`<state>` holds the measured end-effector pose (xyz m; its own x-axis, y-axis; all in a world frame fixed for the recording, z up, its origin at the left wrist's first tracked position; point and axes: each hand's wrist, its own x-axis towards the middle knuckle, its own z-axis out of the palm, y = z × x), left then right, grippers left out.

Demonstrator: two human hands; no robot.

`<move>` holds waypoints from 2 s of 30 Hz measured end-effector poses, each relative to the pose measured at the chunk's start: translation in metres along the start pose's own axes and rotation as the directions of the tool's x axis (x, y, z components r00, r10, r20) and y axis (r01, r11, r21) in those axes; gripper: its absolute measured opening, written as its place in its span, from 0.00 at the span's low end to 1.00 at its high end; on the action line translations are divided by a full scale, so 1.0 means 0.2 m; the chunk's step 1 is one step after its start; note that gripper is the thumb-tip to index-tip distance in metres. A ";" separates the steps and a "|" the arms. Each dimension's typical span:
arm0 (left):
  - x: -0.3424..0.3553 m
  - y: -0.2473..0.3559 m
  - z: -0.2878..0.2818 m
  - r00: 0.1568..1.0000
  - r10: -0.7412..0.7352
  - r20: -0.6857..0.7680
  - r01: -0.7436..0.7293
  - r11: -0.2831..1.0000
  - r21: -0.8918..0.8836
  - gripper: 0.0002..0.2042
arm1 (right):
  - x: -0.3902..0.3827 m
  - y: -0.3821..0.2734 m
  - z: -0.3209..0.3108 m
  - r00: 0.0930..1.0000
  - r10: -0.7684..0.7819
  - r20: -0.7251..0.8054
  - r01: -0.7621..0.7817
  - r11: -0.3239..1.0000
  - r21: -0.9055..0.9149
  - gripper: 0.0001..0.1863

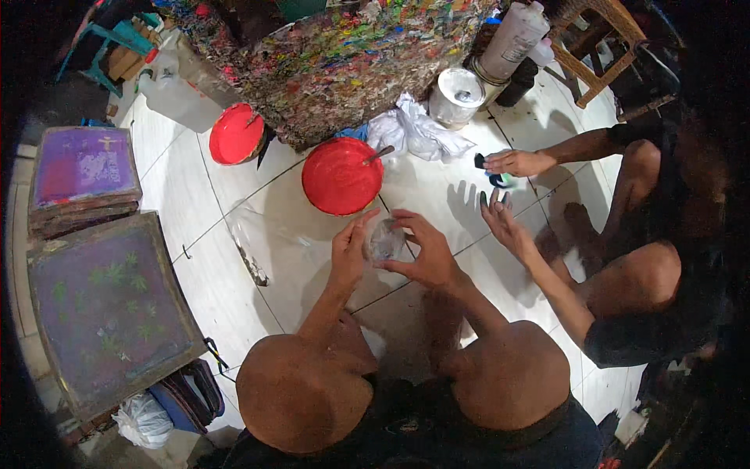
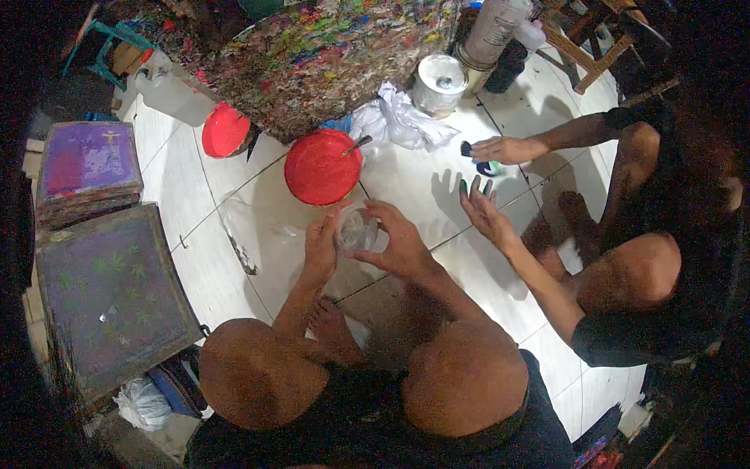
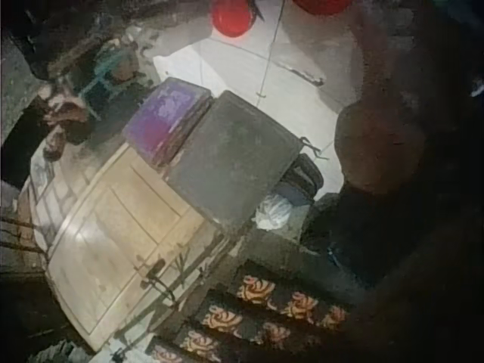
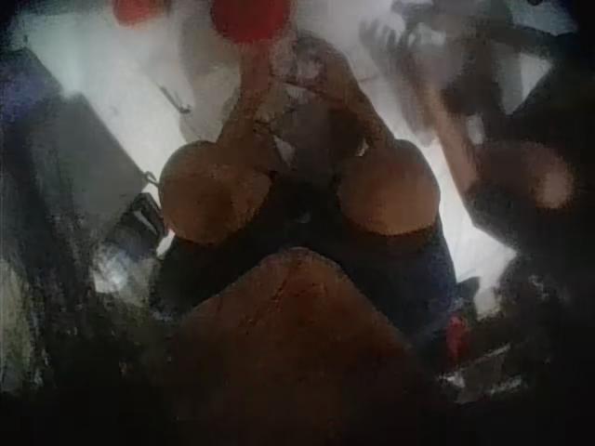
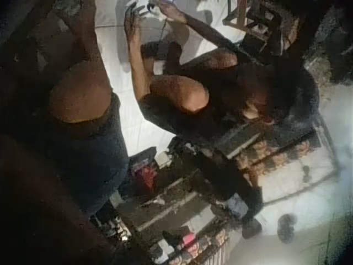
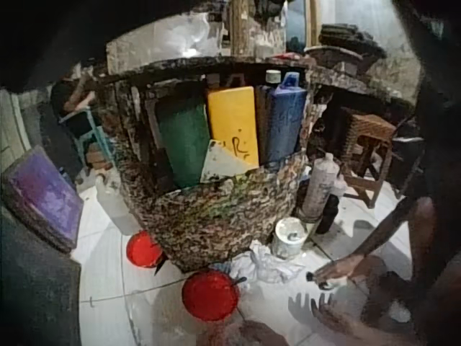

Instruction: The person mixes red paint in a container by hand using a stick, after opening a plastic bag to retrieve a small amount of material and placing it into a cup.

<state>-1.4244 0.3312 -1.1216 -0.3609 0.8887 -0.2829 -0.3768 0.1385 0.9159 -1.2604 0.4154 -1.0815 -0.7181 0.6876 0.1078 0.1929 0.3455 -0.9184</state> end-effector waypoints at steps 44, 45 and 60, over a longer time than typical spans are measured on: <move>-0.10 -0.18 -0.01 0.963 0.213 -0.167 -0.181 0.965 0.191 0.25 | -0.10 0.07 0.05 0.915 0.395 -0.079 -0.167 0.549 0.819 0.11; -0.06 -0.18 -0.02 0.969 0.197 -0.147 -0.162 0.963 0.217 0.24 | -0.06 0.05 0.04 0.901 0.429 -0.063 -0.170 0.483 0.859 0.09; 0.03 -0.06 -0.02 0.987 -0.148 -0.068 0.096 0.867 -0.489 0.18 | -0.02 0.22 0.11 0.877 0.481 -0.010 -0.319 0.597 0.736 0.12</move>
<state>-1.4258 0.3329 -1.1365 -0.3584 0.8265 -0.4341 -0.7788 -0.0083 0.6272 -1.2636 0.4144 -1.1306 -0.5300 0.7755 -0.3431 -0.1482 -0.4830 -0.8630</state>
